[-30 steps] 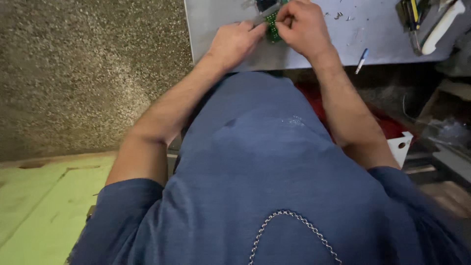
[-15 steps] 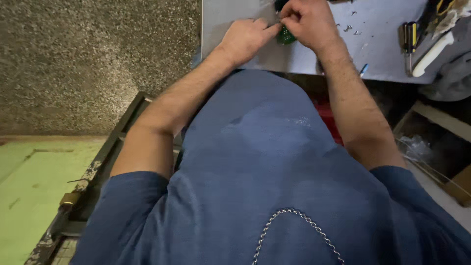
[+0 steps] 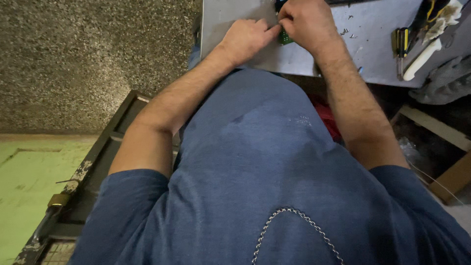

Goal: The person removes and replaces screws on a green circuit board using a screwdriver.

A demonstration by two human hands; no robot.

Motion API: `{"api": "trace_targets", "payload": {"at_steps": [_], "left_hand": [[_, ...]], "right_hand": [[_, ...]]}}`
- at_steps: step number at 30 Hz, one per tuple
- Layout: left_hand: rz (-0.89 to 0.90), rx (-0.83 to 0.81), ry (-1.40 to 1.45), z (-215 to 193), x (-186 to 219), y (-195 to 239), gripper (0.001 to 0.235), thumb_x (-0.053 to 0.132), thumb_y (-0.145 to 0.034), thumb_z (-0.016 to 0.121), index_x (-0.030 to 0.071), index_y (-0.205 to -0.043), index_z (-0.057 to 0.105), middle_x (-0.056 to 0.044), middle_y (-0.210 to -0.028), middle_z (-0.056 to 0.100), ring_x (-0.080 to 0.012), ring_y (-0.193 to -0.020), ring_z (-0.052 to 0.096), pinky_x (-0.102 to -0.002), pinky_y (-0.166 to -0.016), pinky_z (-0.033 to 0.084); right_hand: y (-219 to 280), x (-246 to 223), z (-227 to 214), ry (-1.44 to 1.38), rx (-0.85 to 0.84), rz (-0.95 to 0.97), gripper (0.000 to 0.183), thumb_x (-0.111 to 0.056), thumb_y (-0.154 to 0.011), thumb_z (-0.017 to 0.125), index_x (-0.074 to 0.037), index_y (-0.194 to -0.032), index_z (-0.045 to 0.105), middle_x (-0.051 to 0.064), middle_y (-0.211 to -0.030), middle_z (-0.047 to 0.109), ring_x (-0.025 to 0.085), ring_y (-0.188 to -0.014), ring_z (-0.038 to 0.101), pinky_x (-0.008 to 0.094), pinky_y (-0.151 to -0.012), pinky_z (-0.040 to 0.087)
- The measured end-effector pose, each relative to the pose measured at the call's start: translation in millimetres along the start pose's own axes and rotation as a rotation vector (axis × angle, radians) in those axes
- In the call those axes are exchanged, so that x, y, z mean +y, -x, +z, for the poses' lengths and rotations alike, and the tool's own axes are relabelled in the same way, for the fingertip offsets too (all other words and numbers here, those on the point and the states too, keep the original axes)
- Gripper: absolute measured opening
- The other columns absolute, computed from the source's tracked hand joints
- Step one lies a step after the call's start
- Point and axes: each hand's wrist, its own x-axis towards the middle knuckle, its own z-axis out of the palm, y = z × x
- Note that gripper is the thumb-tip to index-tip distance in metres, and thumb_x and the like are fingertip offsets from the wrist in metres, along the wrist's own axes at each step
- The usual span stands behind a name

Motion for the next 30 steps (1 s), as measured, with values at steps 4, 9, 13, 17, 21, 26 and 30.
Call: {"api": "trace_targets", "payload": {"at_steps": [4,9,13,17,21,26,30], "left_hand": [[-0.02,0.076,-0.02,11.0,0.8,-1.3,0.047,0.022,-0.097,0.07,0.023,-0.143,0.064,-0.002,-0.081,0.066,-0.0314,-0.055,0.071,-0.05,-0.036,0.05],[-0.026,0.028,0.023,-1.9,1.5,-2.5,0.036,0.019,-0.099,0.066,0.021,-0.134,0.065,-0.004,-0.081,0.068,-0.0344,-0.056,0.074,-0.051,-0.037,0.053],[0.0,0.014,-0.003,-1.4,0.6,-1.3,0.039,0.02,-0.102,0.065,0.022,-0.141,0.065,-0.003,-0.085,0.068,-0.0305,-0.06,0.073,-0.048,-0.042,0.055],[0.022,0.091,-0.033,5.5,-2.5,0.2,0.038,0.018,-0.098,0.069,0.024,-0.135,0.065,-0.001,-0.08,0.063,-0.0278,-0.056,0.07,-0.046,-0.04,0.053],[0.027,0.173,0.024,3.3,-8.4,1.7,0.022,0.019,-0.1,0.068,0.023,-0.122,0.069,-0.002,-0.079,0.062,-0.0293,-0.055,0.069,-0.047,-0.041,0.055],[-0.001,0.218,0.072,17.0,-12.6,3.0,0.003,0.022,-0.099,0.071,0.022,-0.102,0.071,-0.001,-0.081,0.061,-0.0296,-0.06,0.069,-0.049,-0.039,0.05],[-0.014,0.212,0.11,21.5,-15.4,0.1,0.002,0.02,-0.093,0.073,0.022,-0.094,0.072,-0.001,-0.082,0.059,-0.031,-0.058,0.068,-0.05,-0.036,0.048]], "right_hand": [[1.5,-10.2,-10.0,0.06,-0.016,0.0,0.013,-0.019,-0.097,0.076,-0.02,-0.104,0.086,0.001,-0.096,0.079,0.029,-0.085,0.074,0.047,-0.067,0.055],[4.7,-13.8,-3.2,0.055,0.027,0.014,0.011,-0.019,-0.097,0.077,-0.016,-0.106,0.084,0.005,-0.098,0.076,0.032,-0.089,0.074,0.048,-0.068,0.056],[0.7,-14.8,-0.7,0.017,0.053,0.055,0.002,-0.016,-0.091,0.077,-0.016,-0.093,0.077,0.003,-0.093,0.078,0.032,-0.083,0.073,0.048,-0.067,0.054],[-5.6,-13.9,7.5,0.147,0.07,0.086,0.005,-0.02,-0.089,0.076,-0.018,-0.089,0.081,0.004,-0.082,0.079,0.034,-0.071,0.074,0.049,-0.058,0.055],[-7.9,-24.5,10.4,0.136,0.059,0.192,0.016,-0.016,-0.09,0.076,-0.012,-0.075,0.072,0.009,-0.069,0.072,0.038,-0.063,0.067,0.051,-0.054,0.05],[-2.0,-27.5,31.2,0.079,0.072,0.371,0.007,-0.019,-0.085,0.074,-0.016,-0.08,0.071,0.006,-0.08,0.073,0.034,-0.077,0.071,0.048,-0.07,0.056],[-0.6,-32.5,38.4,0.163,0.083,0.401,0.01,-0.019,-0.089,0.071,-0.013,-0.082,0.069,0.01,-0.081,0.071,0.037,-0.077,0.069,0.051,-0.066,0.055]]}}
